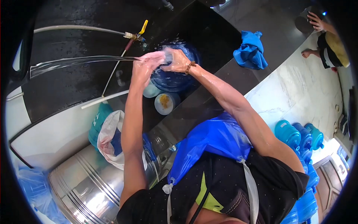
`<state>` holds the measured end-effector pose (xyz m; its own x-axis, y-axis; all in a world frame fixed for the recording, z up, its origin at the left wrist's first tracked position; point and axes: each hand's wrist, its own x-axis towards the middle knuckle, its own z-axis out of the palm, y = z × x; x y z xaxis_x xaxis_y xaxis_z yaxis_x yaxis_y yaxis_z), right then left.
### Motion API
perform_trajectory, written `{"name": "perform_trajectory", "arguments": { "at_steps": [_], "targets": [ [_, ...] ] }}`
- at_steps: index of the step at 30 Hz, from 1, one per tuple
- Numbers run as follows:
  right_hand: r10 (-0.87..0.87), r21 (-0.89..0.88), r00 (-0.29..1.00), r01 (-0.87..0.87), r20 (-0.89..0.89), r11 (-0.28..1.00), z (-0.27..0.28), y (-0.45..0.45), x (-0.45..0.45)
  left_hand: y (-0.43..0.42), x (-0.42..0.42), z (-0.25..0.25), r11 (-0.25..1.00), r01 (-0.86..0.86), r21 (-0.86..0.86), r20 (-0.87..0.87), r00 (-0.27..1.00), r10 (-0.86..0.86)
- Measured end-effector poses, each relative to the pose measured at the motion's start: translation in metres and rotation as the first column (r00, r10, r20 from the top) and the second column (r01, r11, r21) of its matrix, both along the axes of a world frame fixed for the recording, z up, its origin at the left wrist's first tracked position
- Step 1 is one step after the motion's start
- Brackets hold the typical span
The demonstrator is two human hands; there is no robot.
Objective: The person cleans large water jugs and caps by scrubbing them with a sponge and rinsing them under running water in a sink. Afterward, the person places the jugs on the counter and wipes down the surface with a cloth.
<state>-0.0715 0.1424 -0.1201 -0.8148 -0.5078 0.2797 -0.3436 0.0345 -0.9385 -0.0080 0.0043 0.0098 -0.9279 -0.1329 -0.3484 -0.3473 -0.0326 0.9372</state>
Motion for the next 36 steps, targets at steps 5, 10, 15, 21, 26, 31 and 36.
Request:
{"name": "perform_trajectory", "arguments": {
  "at_steps": [5, 10, 15, 21, 26, 31, 36],
  "targets": [
    [0.115, -0.010, 0.993, -0.115, 0.039, 0.993, 0.006, -0.002, 0.003, -0.001, 0.003, -0.013, 0.995, -0.085, -0.054, -0.013, 0.996, 0.084],
    [0.103, -0.001, 0.990, -0.104, 0.092, 0.995, 0.018, -0.003, 0.002, -0.005, 0.007, -0.009, 0.991, -0.087, -0.103, -0.031, 0.996, 0.084],
    [0.115, -0.018, 0.992, -0.114, 0.054, 0.993, 0.011, -0.006, 0.002, 0.002, 0.005, -0.015, 0.913, -0.041, -0.405, -0.017, 0.999, 0.038],
    [0.117, -0.019, 0.993, -0.116, 0.035, 0.993, 0.008, -0.012, -0.003, -0.010, -0.001, -0.040, 0.875, -0.122, -0.469, -0.149, 0.987, 0.058],
    [0.299, 0.188, 0.946, -0.273, -0.127, 0.943, -0.005, 0.000, -0.015, 0.008, 0.005, -0.030, 0.506, 0.005, -0.862, -0.167, 0.941, -0.293],
    [0.078, 0.376, 0.839, 0.157, -0.539, 0.913, 0.044, 0.029, -0.100, -0.001, 0.004, -0.015, 0.580, 0.176, -0.795, -0.006, 0.955, -0.298],
    [-0.203, 0.346, 0.901, 0.344, -0.384, 0.873, 0.166, -0.010, -0.179, -0.004, 0.000, -0.023, 0.597, 0.156, -0.787, -0.046, 0.950, -0.309]
  ]
}}
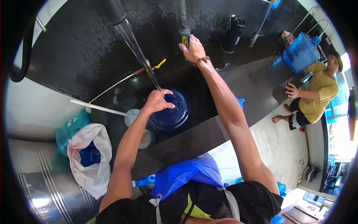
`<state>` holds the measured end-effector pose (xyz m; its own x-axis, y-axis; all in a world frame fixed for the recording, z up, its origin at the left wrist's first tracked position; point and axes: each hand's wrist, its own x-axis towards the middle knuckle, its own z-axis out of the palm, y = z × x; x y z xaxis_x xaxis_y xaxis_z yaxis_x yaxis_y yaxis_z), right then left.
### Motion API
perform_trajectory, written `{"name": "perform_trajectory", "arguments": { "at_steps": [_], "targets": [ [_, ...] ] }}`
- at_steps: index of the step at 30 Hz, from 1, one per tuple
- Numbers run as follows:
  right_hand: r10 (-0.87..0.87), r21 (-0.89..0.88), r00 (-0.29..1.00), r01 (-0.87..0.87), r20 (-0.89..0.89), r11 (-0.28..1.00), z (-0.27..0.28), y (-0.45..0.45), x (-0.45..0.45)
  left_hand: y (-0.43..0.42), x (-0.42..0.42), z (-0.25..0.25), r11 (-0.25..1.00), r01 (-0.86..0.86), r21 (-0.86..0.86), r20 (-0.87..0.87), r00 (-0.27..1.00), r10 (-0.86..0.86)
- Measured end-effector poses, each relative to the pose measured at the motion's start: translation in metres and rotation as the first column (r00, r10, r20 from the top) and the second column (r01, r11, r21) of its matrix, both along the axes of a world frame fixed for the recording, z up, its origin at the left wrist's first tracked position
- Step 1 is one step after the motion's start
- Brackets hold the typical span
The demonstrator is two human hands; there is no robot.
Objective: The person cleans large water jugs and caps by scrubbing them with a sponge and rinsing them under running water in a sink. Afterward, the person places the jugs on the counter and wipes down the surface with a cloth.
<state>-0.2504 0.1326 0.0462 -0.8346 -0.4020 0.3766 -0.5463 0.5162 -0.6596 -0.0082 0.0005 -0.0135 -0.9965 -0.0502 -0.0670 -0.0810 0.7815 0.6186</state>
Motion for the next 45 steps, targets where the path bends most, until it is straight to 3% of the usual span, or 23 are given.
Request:
{"name": "perform_trajectory", "arguments": {
  "at_steps": [1, 8, 10, 13, 16, 18, 21, 24, 25, 26, 28, 31, 32, 34, 36, 38, 39, 40, 41, 42, 43, 44, 45],
  "targets": [
    [-0.001, 0.133, 0.998, -0.007, 0.058, 0.991, 0.012, -0.010, -0.007, -0.001, 0.001, 0.000, 0.999, 0.001, 0.039, -0.005, 1.000, 0.000],
    [-0.277, 0.171, 0.926, 0.239, 0.258, 0.956, 0.013, -0.040, -0.014, -0.007, 0.010, 0.004, 0.990, 0.011, 0.144, -0.004, 1.000, -0.010],
    [-0.305, 0.028, 0.927, 0.306, 0.216, 0.952, 0.010, -0.041, -0.014, -0.013, 0.012, 0.005, 0.991, 0.032, 0.133, -0.084, 0.996, -0.021],
    [-0.294, -0.049, 0.934, 0.310, 0.203, 0.950, -0.012, -0.039, -0.024, -0.009, 0.017, 0.004, 0.994, 0.015, 0.106, -0.016, 1.000, -0.014],
    [-0.371, -0.150, 0.775, 0.506, 0.511, 0.850, -0.046, -0.030, -0.044, -0.006, 0.018, 0.002, 0.998, 0.057, -0.004, -0.082, 0.995, -0.057],
    [0.217, -0.561, 0.557, 0.576, 0.802, 0.594, -0.067, -0.018, -0.044, 0.000, 0.021, -0.007, 0.991, 0.043, -0.125, -0.102, 0.993, -0.055],
    [0.347, -0.676, 0.592, 0.530, 0.727, 0.512, -0.067, -0.016, -0.037, 0.024, 0.025, -0.015, 0.940, -0.075, -0.332, -0.194, 0.981, 0.010],
    [0.410, -0.630, 0.487, 0.487, 0.771, 0.605, -0.081, -0.004, -0.027, 0.030, 0.033, -0.029, 0.910, -0.198, -0.363, -0.292, 0.952, 0.090],
    [0.437, -0.615, 0.469, 0.347, 0.767, 0.708, -0.115, 0.002, -0.034, 0.028, 0.037, -0.032, 0.868, -0.246, -0.431, -0.343, 0.934, 0.094],
    [0.329, -0.555, 0.557, 0.304, 0.763, 0.774, -0.119, 0.009, -0.004, 0.018, 0.040, -0.033, 0.866, -0.281, -0.414, -0.371, 0.921, 0.121],
    [0.383, -0.503, 0.393, 0.271, 0.836, 0.821, -0.148, 0.024, 0.040, -0.008, 0.061, -0.033, 0.859, -0.351, -0.373, -0.411, 0.892, 0.187],
    [0.098, -0.129, 0.687, -0.007, 0.720, 0.992, -0.264, 0.016, 0.087, -0.031, 0.098, -0.015, 0.820, -0.473, -0.323, -0.535, 0.806, 0.254],
    [0.011, 0.052, 0.523, -0.104, 0.852, 0.993, -0.252, 0.026, 0.106, -0.033, 0.112, 0.004, 0.812, -0.493, -0.312, -0.576, 0.778, 0.251],
    [-0.123, 0.201, 0.429, -0.141, 0.895, 0.969, -0.231, 0.030, 0.144, -0.034, 0.140, 0.061, 0.796, -0.558, -0.235, -0.599, 0.728, 0.334],
    [0.389, -0.392, 0.092, 0.016, 0.917, 0.920, -0.299, 0.004, 0.160, -0.047, 0.178, 0.123, 0.684, -0.722, -0.109, -0.592, 0.599, 0.538],
    [0.677, -0.646, -0.444, 0.246, 0.587, 0.722, -0.172, 0.010, 0.204, -0.047, 0.222, 0.205, 0.596, -0.803, -0.009, -0.657, 0.454, 0.602],
    [0.754, -0.718, -0.282, 0.240, 0.593, 0.654, -0.143, -0.003, 0.224, -0.040, 0.247, 0.250, 0.529, -0.838, -0.135, -0.709, 0.455, 0.538],
    [0.809, -0.781, -0.104, 0.218, 0.578, 0.586, -0.116, -0.012, 0.239, -0.034, 0.273, 0.291, 0.568, -0.813, -0.126, -0.749, 0.453, 0.483],
    [0.817, -0.796, -0.017, 0.216, 0.576, 0.565, -0.061, -0.001, 0.253, 0.008, 0.275, 0.300, 0.504, -0.829, -0.244, -0.898, 0.390, 0.206],
    [0.820, -0.813, 0.080, 0.210, 0.567, 0.542, -0.021, 0.010, 0.271, 0.023, 0.270, 0.299, 0.460, -0.834, -0.304, -0.920, 0.383, 0.085],
    [0.775, -0.848, 0.351, 0.141, 0.526, 0.512, -0.014, 0.011, 0.281, 0.037, 0.265, 0.298, 0.400, -0.846, -0.353, -0.928, 0.370, -0.037],
    [0.719, -0.877, 0.537, 0.084, 0.440, 0.474, -0.007, 0.017, 0.282, 0.026, 0.269, 0.290, 0.385, -0.842, -0.378, -0.905, 0.424, 0.039],
    [0.732, -0.859, 0.468, 0.132, 0.494, 0.495, -0.039, 0.013, 0.250, 0.013, 0.279, 0.275, 0.369, -0.837, -0.404, -0.873, 0.474, 0.118]
  ]
}}
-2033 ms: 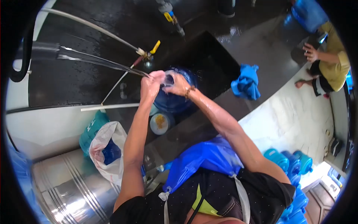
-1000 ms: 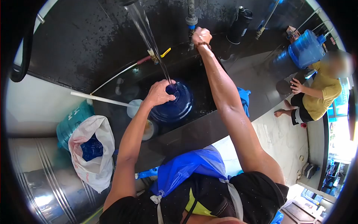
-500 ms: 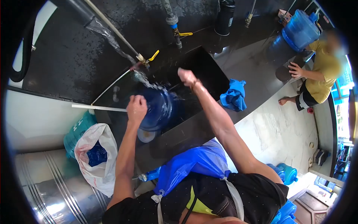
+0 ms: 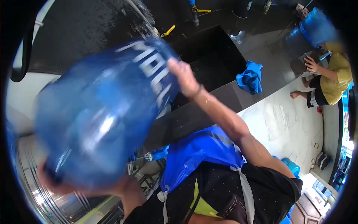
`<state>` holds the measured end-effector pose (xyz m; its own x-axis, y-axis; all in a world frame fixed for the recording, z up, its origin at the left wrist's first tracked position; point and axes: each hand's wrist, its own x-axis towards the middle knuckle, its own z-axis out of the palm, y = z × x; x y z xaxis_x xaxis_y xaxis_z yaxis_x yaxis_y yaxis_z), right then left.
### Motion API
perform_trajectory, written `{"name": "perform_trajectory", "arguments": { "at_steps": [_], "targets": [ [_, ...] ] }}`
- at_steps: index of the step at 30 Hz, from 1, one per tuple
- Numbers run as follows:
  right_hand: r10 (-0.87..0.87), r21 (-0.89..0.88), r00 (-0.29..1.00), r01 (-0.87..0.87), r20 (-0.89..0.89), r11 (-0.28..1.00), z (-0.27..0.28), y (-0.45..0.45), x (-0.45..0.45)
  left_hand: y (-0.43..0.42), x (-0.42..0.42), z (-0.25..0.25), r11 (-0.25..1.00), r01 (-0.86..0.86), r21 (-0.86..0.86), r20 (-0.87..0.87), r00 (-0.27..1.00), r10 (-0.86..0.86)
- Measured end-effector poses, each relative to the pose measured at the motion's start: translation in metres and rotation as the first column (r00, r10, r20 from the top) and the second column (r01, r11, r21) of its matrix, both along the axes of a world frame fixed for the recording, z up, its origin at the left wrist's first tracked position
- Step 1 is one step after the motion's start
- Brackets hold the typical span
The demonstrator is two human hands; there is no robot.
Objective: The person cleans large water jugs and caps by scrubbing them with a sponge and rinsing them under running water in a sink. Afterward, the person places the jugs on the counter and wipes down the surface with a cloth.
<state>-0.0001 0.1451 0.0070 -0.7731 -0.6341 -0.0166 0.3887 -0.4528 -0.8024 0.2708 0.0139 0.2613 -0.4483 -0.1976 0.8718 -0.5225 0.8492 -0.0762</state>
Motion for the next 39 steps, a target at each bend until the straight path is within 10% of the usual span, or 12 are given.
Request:
{"name": "perform_trajectory", "arguments": {
  "at_steps": [5, 7, 9, 11, 12, 13, 15, 17, 19, 22, 28, 39],
  "targets": [
    [-0.184, 0.449, 0.980, 0.201, -0.082, 0.871, -0.042, 0.044, -0.036, -0.106, 0.065, -0.120, 0.996, -0.006, -0.092, 0.181, 0.983, 0.023],
    [-0.232, 0.392, 0.955, 0.288, -0.185, 0.874, 0.005, 0.051, -0.003, -0.056, 0.060, -0.066, 0.713, 0.514, 0.476, -0.602, 0.782, -0.162],
    [-0.263, 0.169, 0.929, 0.313, -0.261, 0.935, 0.044, 0.058, 0.013, -0.050, 0.057, -0.072, 0.968, 0.059, 0.244, -0.255, 0.967, 0.005],
    [-0.134, 0.340, 0.970, 0.198, -0.201, 0.920, 0.009, 0.057, -0.038, -0.079, 0.028, -0.119, 0.987, -0.151, 0.050, 0.038, 0.988, 0.149],
    [0.125, 0.596, 0.713, 0.462, -0.690, 0.657, -0.021, 0.070, -0.036, -0.099, 0.026, -0.163, 0.985, -0.165, 0.051, 0.269, 0.952, 0.146],
    [0.456, 0.453, 0.306, 0.853, -0.836, 0.259, -0.049, 0.083, -0.033, -0.091, 0.041, -0.199, 0.889, -0.018, 0.457, 0.049, 0.999, -0.005],
    [0.101, 0.618, 0.617, 0.736, -0.780, 0.277, 0.000, 0.096, -0.079, -0.078, -0.012, -0.221, 0.346, 0.605, 0.717, -0.657, 0.752, 0.048],
    [-0.084, 0.545, 0.572, 0.809, -0.816, 0.219, 0.037, 0.102, -0.078, -0.099, -0.019, -0.252, 0.412, 0.425, 0.806, -0.484, 0.874, 0.045],
    [-0.284, 0.569, 0.658, 0.750, -0.698, 0.339, 0.108, 0.090, -0.029, -0.104, -0.037, -0.285, -0.124, 0.812, 0.570, -0.772, 0.582, 0.255],
    [-0.220, 0.245, 0.298, 0.940, -0.929, 0.238, 0.134, 0.090, -0.021, -0.089, -0.079, -0.356, -0.592, 0.760, 0.268, -0.688, 0.581, 0.435],
    [0.209, 0.047, -0.007, 0.966, -0.978, 0.253, 0.211, 0.108, -0.006, 0.018, -0.201, -0.367, -0.789, 0.415, 0.452, -0.867, 0.411, -0.281],
    [0.321, -0.124, -0.188, 0.970, -0.928, 0.210, 0.223, 0.110, -0.030, 0.060, -0.247, -0.350, -0.999, 0.041, -0.019, -0.876, 0.482, 0.036]
  ]
}}
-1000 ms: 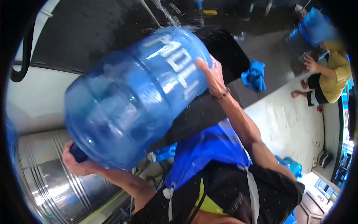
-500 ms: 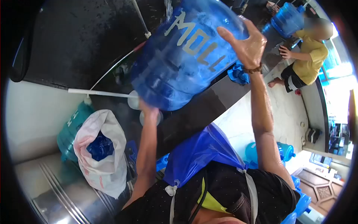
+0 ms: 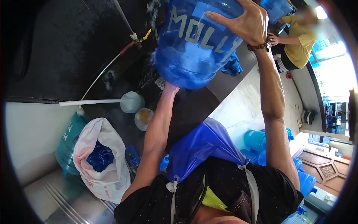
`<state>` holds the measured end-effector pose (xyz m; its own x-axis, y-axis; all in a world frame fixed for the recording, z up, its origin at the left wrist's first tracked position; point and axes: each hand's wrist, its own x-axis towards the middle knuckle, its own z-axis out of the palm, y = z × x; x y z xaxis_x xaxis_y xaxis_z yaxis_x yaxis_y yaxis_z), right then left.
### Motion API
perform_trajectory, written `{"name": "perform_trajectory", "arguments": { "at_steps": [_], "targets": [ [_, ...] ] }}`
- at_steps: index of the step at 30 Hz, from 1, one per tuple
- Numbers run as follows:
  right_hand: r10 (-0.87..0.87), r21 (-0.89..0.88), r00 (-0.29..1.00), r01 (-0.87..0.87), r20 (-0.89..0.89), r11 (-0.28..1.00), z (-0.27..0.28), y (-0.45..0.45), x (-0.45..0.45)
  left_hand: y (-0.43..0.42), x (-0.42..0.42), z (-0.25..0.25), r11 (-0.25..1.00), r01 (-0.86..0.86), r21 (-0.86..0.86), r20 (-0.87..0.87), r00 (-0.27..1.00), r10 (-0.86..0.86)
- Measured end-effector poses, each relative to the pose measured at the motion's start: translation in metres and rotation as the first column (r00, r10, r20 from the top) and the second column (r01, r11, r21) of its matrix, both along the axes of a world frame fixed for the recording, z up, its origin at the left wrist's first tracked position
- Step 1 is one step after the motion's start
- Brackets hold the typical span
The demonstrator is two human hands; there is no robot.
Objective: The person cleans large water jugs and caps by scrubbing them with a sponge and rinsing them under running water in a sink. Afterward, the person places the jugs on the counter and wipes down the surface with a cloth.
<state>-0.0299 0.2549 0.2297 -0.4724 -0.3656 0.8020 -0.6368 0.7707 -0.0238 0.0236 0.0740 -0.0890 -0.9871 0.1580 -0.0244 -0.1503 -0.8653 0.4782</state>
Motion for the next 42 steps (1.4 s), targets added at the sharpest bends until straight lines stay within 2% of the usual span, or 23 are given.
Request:
{"name": "perform_trajectory", "arguments": {
  "at_steps": [4, 7, 10, 19, 22, 28, 31, 34, 35, 38, 41, 42],
  "targets": [
    [0.028, -0.036, 0.997, -0.025, 0.070, 0.999, 0.012, 0.001, 0.007, -0.008, 0.004, -0.001, 0.999, 0.026, 0.046, 0.035, 0.999, -0.027],
    [0.079, -0.065, 0.997, -0.079, -0.001, 0.995, 0.017, 0.005, 0.007, -0.002, 0.003, -0.007, 0.994, -0.010, -0.106, 0.027, 1.000, 0.013],
    [0.003, -0.006, 1.000, -0.003, -0.019, 1.000, 0.032, 0.007, 0.021, 0.003, -0.002, -0.006, 0.994, -0.022, -0.109, 0.030, 0.999, 0.026],
    [0.119, -0.054, 0.987, -0.126, -0.111, 0.991, 0.049, 0.010, 0.022, 0.018, -0.018, -0.001, 0.992, -0.045, -0.114, 0.017, 0.999, 0.048],
    [0.072, -0.007, 0.991, -0.074, -0.108, 0.997, 0.057, 0.006, 0.042, 0.022, -0.021, 0.000, 0.993, -0.043, -0.106, 0.013, 0.999, 0.045],
    [0.093, -0.036, 0.987, -0.099, -0.132, 0.994, 0.057, 0.013, 0.041, 0.022, -0.019, 0.002, 0.993, -0.035, -0.114, 0.014, 0.999, 0.037],
    [0.082, -0.039, 0.991, -0.087, -0.103, 0.995, 0.062, 0.016, 0.051, 0.023, -0.021, 0.004, 0.992, -0.026, -0.120, 0.014, 1.000, 0.028],
    [0.021, -0.058, 0.999, -0.019, 0.036, 0.998, 0.075, 0.017, 0.068, 0.026, -0.023, 0.007, 0.992, -0.018, -0.122, 0.015, 1.000, 0.020],
    [0.134, -0.171, 0.991, -0.131, 0.008, 0.977, 0.066, 0.024, 0.058, 0.026, -0.020, 0.007, 0.993, -0.013, -0.121, 0.018, 1.000, 0.016],
    [-0.056, -0.093, 0.994, 0.048, -0.092, 0.995, 0.069, 0.027, 0.076, 0.026, -0.016, 0.008, 0.991, -0.012, -0.134, 0.026, 1.000, 0.015],
    [-0.051, -0.120, 0.998, 0.054, 0.027, 0.991, 0.076, 0.048, 0.084, 0.028, -0.007, 0.008, 0.988, -0.020, -0.152, 0.034, 0.999, 0.025],
    [-0.048, -0.100, 0.998, 0.042, -0.052, 0.994, 0.075, 0.060, 0.082, 0.029, -0.003, 0.010, 0.987, -0.024, -0.160, 0.035, 0.999, 0.030]
  ]
}}
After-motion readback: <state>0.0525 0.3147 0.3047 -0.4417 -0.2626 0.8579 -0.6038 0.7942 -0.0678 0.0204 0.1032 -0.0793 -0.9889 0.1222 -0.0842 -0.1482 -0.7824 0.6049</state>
